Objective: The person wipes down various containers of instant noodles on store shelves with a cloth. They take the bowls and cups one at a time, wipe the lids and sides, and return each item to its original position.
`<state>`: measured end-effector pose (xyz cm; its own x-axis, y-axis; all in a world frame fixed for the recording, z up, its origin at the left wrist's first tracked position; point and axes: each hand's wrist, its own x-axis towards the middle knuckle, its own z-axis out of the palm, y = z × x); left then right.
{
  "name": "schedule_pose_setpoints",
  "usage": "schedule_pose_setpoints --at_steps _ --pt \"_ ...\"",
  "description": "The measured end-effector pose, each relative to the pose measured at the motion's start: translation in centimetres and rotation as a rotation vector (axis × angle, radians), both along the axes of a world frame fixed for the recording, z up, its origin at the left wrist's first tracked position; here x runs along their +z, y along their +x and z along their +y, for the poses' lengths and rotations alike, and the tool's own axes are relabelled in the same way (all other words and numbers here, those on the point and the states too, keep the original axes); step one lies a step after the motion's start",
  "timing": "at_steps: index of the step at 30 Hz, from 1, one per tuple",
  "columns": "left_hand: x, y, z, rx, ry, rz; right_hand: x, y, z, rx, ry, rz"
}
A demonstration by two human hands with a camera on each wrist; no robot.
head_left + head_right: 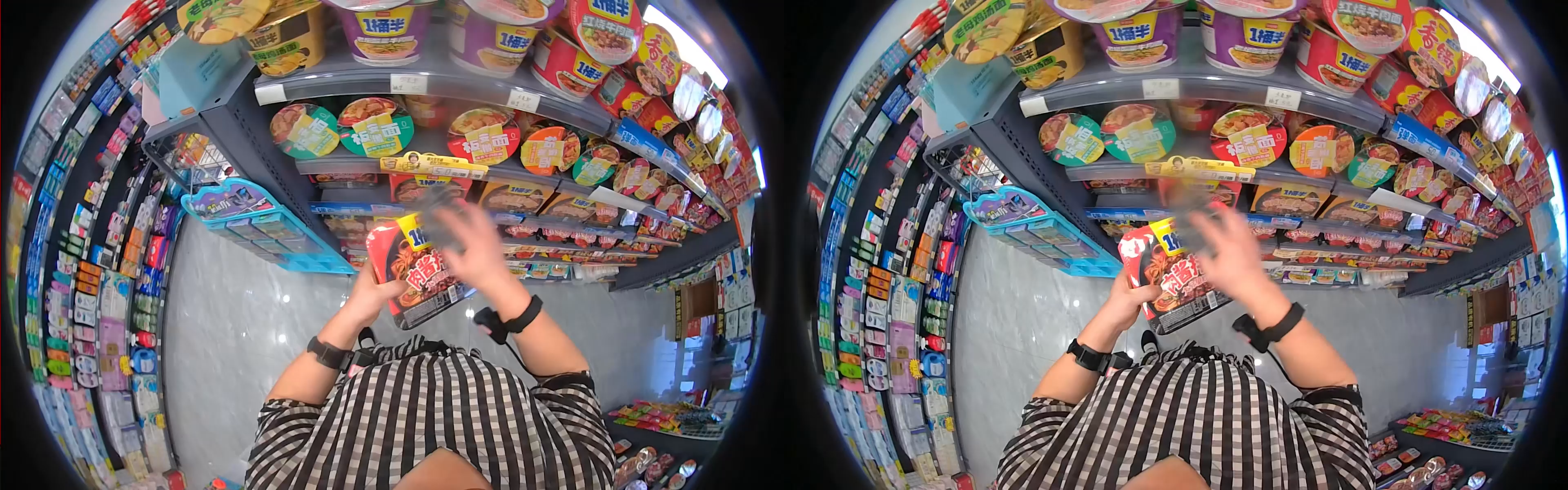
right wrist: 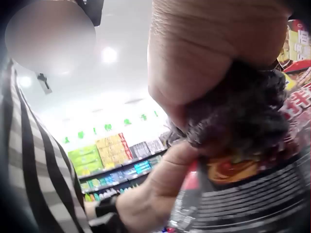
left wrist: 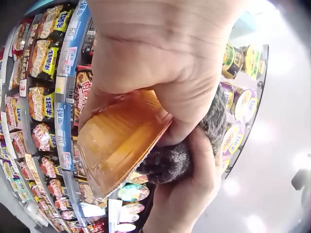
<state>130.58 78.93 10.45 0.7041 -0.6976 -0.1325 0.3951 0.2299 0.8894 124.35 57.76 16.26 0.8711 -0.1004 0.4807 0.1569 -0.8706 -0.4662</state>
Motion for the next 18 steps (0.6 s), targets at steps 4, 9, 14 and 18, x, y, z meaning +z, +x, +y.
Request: schedule_pose_setpoints --at_steps 4,9,14,18 --pt "1.9 -0.2 1.2 0.044 -0.035 -0.026 0.0 0.5 -0.8 -0.292 0.183 0.041" --pt "-1.3 1.6 1.4 0.071 -0.028 -0.056 1.3 0.5 7.1 0.242 0.104 -0.018" --pt "-1.4 2.9 2.6 0.107 -0.174 0.013 1.4 0.6 2.1 -0.163 0.022 0.100" --pt "-0.2 2.9 1.7 0.161 -0.163 -0.029 1.5 0.9 1.7 -0.236 0.065 0.108"
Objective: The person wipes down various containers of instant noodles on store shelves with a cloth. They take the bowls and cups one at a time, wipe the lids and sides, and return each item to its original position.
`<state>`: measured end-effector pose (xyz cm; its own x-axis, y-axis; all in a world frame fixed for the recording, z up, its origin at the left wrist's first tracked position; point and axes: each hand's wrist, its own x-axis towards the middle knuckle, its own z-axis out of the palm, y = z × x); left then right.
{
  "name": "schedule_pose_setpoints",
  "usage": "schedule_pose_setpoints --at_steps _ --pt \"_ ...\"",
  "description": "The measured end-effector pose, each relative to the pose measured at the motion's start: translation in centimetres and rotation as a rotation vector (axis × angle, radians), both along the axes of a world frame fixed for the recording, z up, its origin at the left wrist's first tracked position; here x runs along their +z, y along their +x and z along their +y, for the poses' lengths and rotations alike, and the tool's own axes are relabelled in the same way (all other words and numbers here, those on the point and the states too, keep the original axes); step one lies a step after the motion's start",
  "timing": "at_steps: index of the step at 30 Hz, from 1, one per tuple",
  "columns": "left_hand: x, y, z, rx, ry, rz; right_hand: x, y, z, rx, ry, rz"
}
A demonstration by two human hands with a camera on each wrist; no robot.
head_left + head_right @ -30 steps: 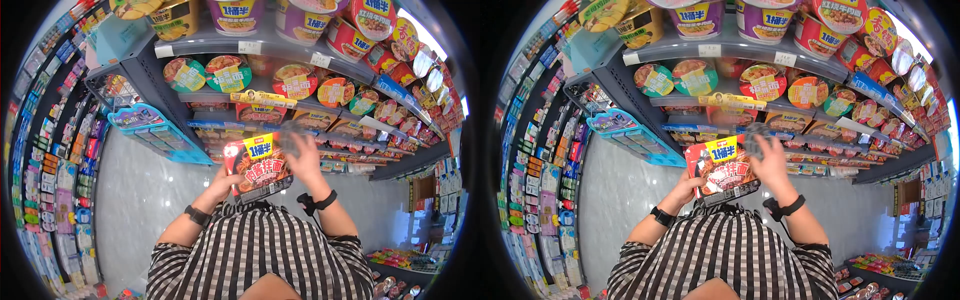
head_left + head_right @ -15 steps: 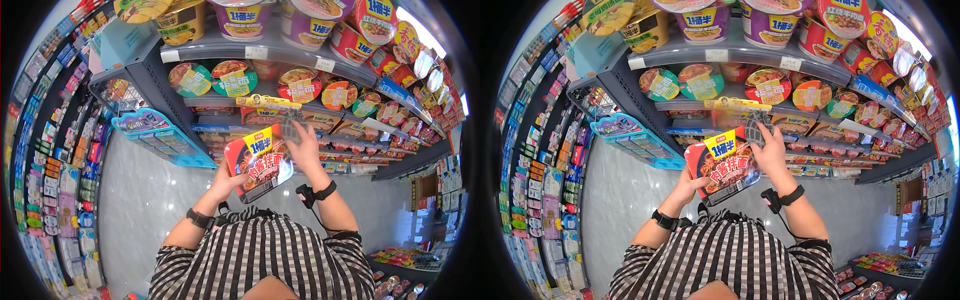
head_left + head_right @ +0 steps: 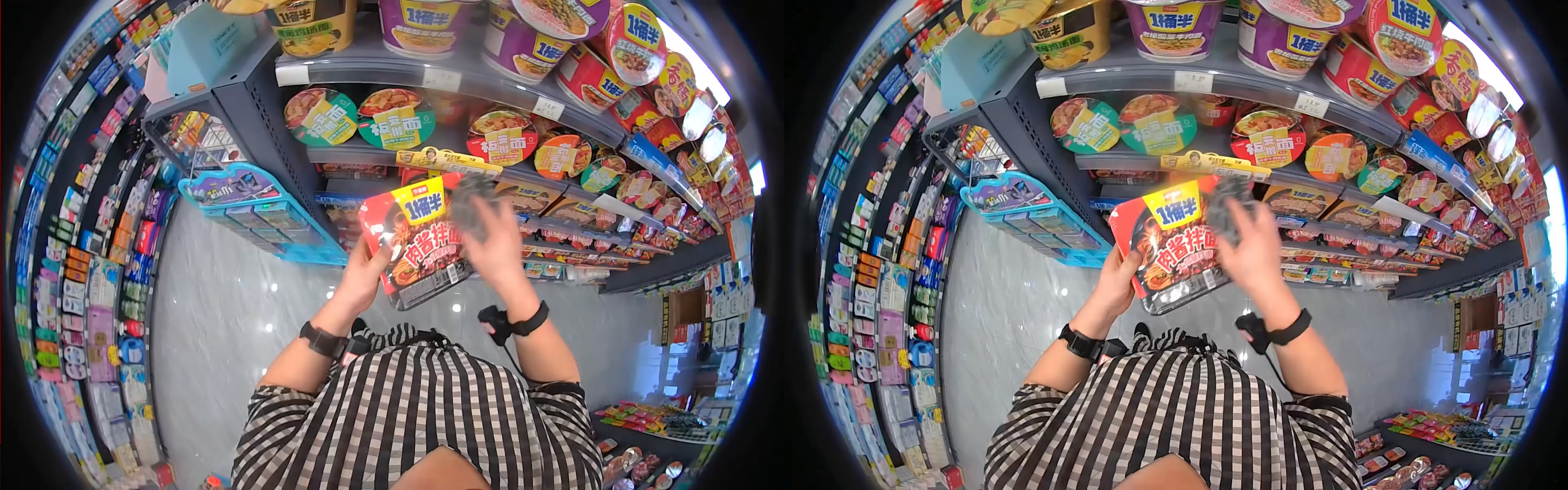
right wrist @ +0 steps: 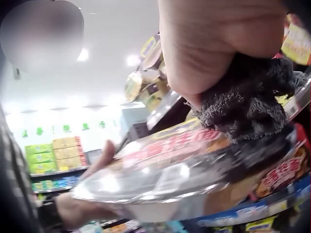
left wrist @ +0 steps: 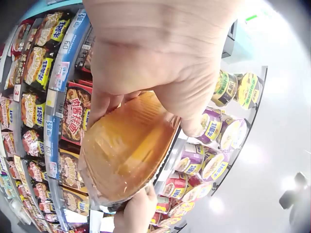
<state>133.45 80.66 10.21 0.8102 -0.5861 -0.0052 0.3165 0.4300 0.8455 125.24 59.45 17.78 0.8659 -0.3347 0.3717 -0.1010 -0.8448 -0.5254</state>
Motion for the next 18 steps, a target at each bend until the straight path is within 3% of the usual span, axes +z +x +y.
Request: schedule_pose_setpoints --at_steps 1,2,5,7,9,11,14,17,18 --pt "-0.1 0.3 -0.3 -0.001 0.002 0.003 0.2 -0.2 1.9 0.075 0.009 0.070" --pt "-0.4 0.7 -0.7 0.043 0.054 0.022 -0.5 -0.4 3.9 0.195 -0.098 -0.047" --pt "1.1 1.3 -0.9 0.057 -0.003 0.227 -0.4 -1.9 7.1 0.553 0.086 0.052" --pt "0.7 1.2 -0.7 0.063 0.016 0.187 -0.5 -2.5 5.6 0.564 -0.034 0.019" --pt "0.6 1.1 -0.7 0.090 0.015 0.169 -1.1 -2.4 2.9 0.237 -0.173 0.013" --pt "0.9 1.0 -0.8 0.119 0.007 0.145 -2.5 -1.6 -1.0 -0.064 -0.039 0.026" --pt "2.0 0.9 -1.8 0.136 -0.082 0.136 -2.2 -0.9 -0.9 -0.047 -0.028 0.007" --pt "2.0 1.0 -2.7 0.196 -0.082 0.114 -1.7 -1.3 4.5 0.471 0.025 0.000" --pt "1.9 1.3 -2.7 0.198 -0.046 0.140 -1.6 -1.8 5.8 0.521 0.051 -0.035"
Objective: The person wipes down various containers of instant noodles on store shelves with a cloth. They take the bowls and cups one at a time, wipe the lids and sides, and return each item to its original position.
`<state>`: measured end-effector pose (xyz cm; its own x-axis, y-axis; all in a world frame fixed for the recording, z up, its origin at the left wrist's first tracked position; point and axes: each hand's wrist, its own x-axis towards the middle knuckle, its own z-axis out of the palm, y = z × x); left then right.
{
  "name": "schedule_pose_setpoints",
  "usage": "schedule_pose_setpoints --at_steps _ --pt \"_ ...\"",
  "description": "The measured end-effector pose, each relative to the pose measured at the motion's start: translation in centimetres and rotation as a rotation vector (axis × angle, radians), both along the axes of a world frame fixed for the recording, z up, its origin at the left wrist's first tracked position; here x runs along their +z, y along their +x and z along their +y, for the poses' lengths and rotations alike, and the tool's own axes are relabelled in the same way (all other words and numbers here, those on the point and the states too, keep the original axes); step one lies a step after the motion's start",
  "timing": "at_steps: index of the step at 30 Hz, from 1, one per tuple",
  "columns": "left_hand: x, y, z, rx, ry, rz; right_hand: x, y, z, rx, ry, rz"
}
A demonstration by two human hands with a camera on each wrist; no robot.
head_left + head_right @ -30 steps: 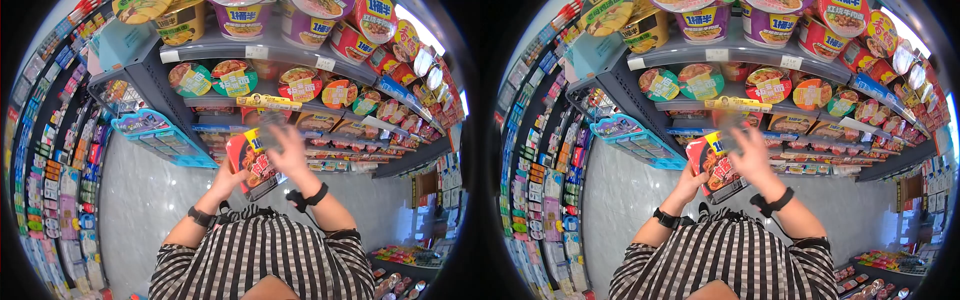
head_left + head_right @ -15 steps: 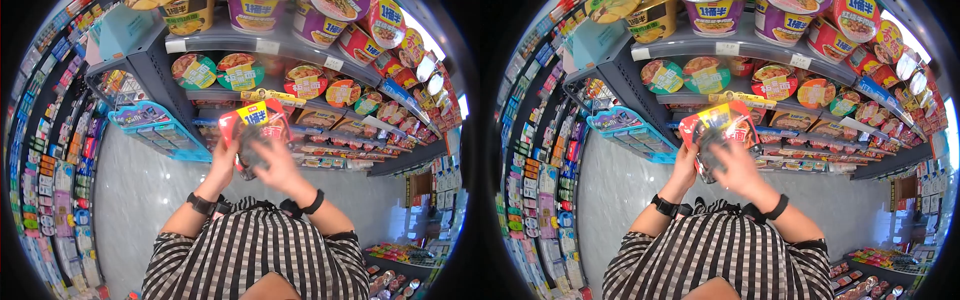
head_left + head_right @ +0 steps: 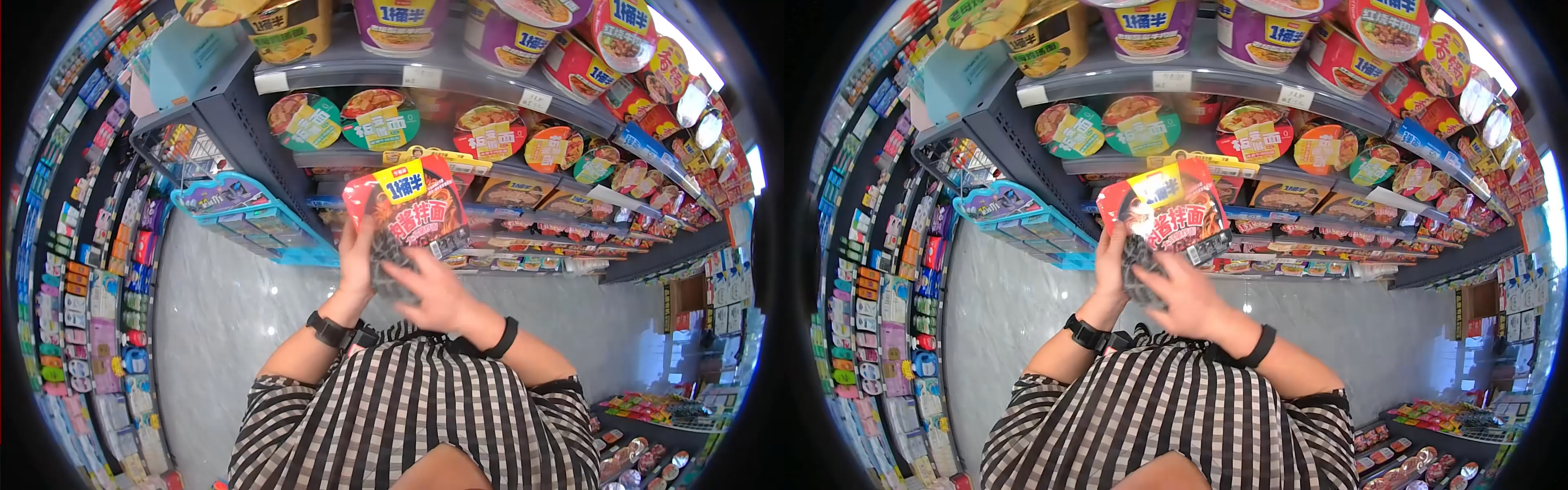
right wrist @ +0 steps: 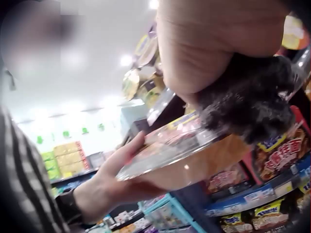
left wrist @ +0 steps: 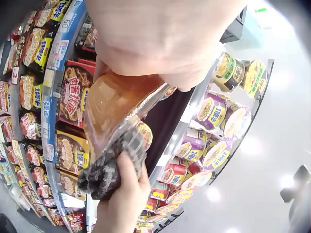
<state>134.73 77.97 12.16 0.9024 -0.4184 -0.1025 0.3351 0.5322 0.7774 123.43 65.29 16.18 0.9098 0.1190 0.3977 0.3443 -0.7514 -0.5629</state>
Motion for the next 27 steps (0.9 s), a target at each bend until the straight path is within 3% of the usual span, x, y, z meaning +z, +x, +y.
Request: schedule_pose_setpoints --at_steps 2,4,7,10,13,16,19,20,22,25,27 --pt "-0.2 -0.3 -0.2 0.028 -0.060 0.066 0.0 -0.3 -0.2 0.048 0.037 -0.033" --pt "0.1 -0.4 0.2 0.035 -0.022 0.055 -0.9 -0.7 -3.5 -0.171 -0.111 0.003" --pt "0.7 -0.6 0.4 0.057 -0.007 0.039 -1.8 -0.6 -8.2 -0.525 0.044 0.114" --pt "0.3 -1.1 -0.5 0.093 -0.001 0.114 -1.6 -0.5 -6.3 -0.449 -0.078 0.003" --pt "-0.6 -1.4 -1.5 0.070 0.103 0.082 -0.8 -1.0 -1.9 0.044 -0.028 0.016" --pt "-0.9 -1.5 -1.2 0.029 0.031 0.089 -0.2 -1.4 -3.2 0.008 -0.008 0.002" --pt "-0.9 -1.3 -0.4 -0.003 -0.053 0.078 -1.8 -1.6 -7.8 -0.369 -0.050 0.044" --pt "-1.1 -1.2 -0.3 -0.016 -0.048 0.024 -2.3 -1.2 -8.6 -0.365 -0.056 0.043" --pt "-1.3 -1.3 -0.1 -0.058 -0.021 -0.016 -2.5 -0.5 -9.2 -0.614 0.039 0.097" --pt "-1.6 -2.1 -0.9 -0.131 0.146 -0.110 -0.8 1.0 -6.0 -0.498 0.090 0.018" --pt "-1.5 -2.6 -1.5 -0.136 0.127 -0.127 0.2 1.5 -4.3 -0.265 0.009 -0.113"
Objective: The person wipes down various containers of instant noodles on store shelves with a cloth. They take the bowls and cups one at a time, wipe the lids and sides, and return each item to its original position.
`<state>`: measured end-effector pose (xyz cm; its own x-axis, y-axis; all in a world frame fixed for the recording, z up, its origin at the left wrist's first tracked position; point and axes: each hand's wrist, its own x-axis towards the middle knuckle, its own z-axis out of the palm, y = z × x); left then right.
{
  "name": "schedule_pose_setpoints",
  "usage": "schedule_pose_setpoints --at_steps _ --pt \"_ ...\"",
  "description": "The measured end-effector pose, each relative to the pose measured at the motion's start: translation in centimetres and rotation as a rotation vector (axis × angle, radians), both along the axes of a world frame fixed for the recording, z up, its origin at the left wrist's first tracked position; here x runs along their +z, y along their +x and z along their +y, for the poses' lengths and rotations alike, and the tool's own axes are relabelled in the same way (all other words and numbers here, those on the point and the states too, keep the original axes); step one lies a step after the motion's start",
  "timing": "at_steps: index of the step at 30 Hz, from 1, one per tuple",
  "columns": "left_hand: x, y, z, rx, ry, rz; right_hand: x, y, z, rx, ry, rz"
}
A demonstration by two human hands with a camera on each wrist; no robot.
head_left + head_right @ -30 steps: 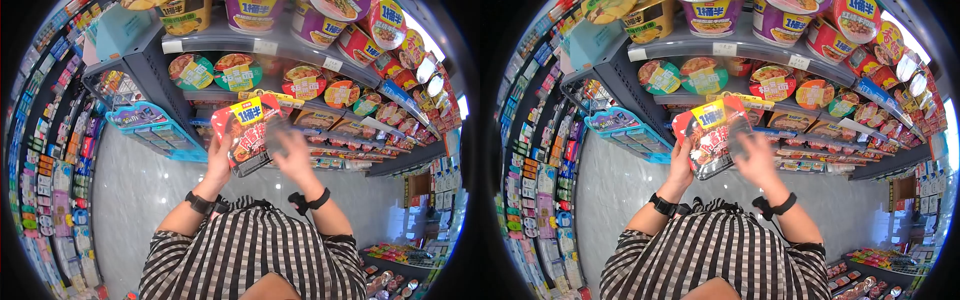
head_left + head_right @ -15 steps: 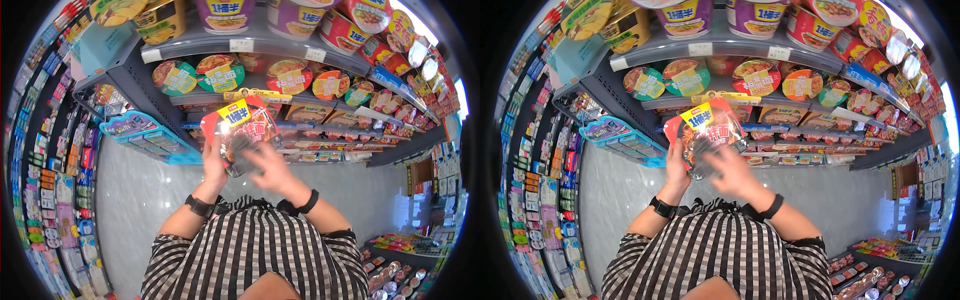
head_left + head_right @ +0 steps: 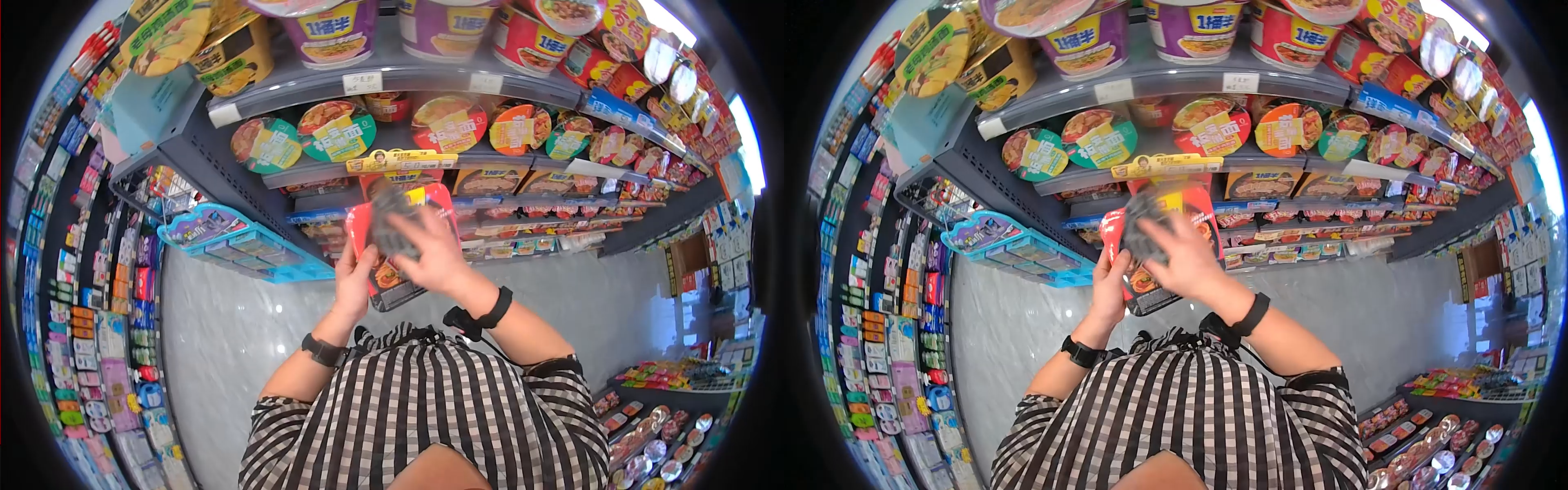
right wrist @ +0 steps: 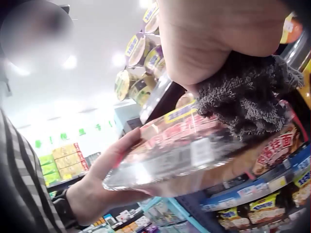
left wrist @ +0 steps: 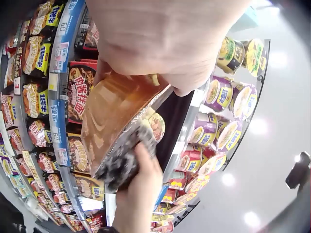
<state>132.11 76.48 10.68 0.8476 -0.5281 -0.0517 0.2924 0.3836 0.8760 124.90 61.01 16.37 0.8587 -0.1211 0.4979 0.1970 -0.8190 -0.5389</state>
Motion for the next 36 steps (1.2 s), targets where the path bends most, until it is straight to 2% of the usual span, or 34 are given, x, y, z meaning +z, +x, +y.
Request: schedule_pose_setpoints --at_steps 1,2,3,4,6,8,10,11,13,15,16,17,18,20,22,24,26,28,29,31,32,34,36 --pt "0.3 -0.2 0.2 -0.013 0.001 0.036 0.3 0.2 0.0 0.089 -0.051 -0.026" --pt "0.5 -0.3 0.4 -0.030 0.005 0.073 0.2 0.2 -0.6 0.067 -0.046 -0.035" --pt "-0.2 0.1 0.8 -0.063 0.075 0.033 -0.2 0.2 -1.7 0.006 -0.076 0.015" --pt "0.0 0.0 1.1 -0.053 0.022 0.069 -0.7 0.0 -2.9 -0.056 -0.105 0.069" --pt "-0.4 0.2 1.9 -0.037 -0.018 0.104 -1.8 -0.1 -5.2 -0.326 0.031 0.075" --pt "-0.4 0.2 1.9 -0.032 -0.021 0.076 -2.8 -0.3 -5.9 -0.430 0.109 0.092" --pt "0.3 -0.3 1.4 0.000 -0.063 0.115 -1.5 -0.1 -3.2 -0.338 -0.011 0.063" --pt "-0.2 -0.2 1.0 -0.005 -0.045 0.117 -2.3 0.2 -1.6 -0.186 0.007 -0.005" --pt "-1.2 0.2 0.5 -0.007 -0.004 0.118 -1.6 -0.2 2.1 0.104 0.105 0.023" --pt "-1.0 0.6 0.7 -0.005 -0.016 0.153 -1.9 0.4 2.1 0.082 0.085 -0.015" --pt "-0.5 0.7 1.0 -0.066 0.028 0.049 -2.0 0.5 0.9 0.083 0.105 0.010" --pt "-0.1 0.7 1.3 -0.123 0.070 -0.052 -1.7 0.5 -0.7 -0.014 -0.004 -0.041" --pt "0.1 0.7 1.5 -0.108 0.070 -0.050 -1.9 0.4 -2.1 -0.172 -0.085 0.030" --pt "0.3 0.8 1.6 -0.149 0.092 -0.052 -3.2 0.3 -5.1 -0.424 0.092 0.067" --pt "0.3 0.3 1.1 -0.145 0.214 -0.154 -2.1 0.2 -5.1 -0.390 0.118 0.067" --pt "-0.1 0.2 -0.1 -0.192 0.274 -0.271 -1.1 0.7 -2.6 -0.182 0.111 0.043" --pt "0.1 -0.2 -0.5 -0.209 0.357 -0.250 -1.0 1.6 0.1 0.034 0.138 -0.085" --pt "0.1 -0.1 -0.5 -0.199 0.332 -0.200 1.0 1.2 0.9 0.311 -0.002 -0.087" --pt "0.3 0.4 -0.3 -0.282 0.307 -0.025 1.0 1.2 0.7 0.313 0.001 -0.090" --pt "-0.3 0.8 0.5 -0.267 0.292 -0.107 0.9 0.6 -0.9 0.278 -0.063 -0.079" --pt "-0.6 1.0 0.8 -0.257 0.271 -0.190 0.2 0.5 -2.4 0.148 -0.072 -0.083" --pt "0.6 1.0 1.0 -0.275 0.248 -0.133 -0.3 0.5 -5.0 -0.149 0.007 0.002" --pt "1.0 0.7 0.7 -0.222 0.159 -0.145 -0.6 0.7 -5.5 -0.274 -0.005 -0.003"
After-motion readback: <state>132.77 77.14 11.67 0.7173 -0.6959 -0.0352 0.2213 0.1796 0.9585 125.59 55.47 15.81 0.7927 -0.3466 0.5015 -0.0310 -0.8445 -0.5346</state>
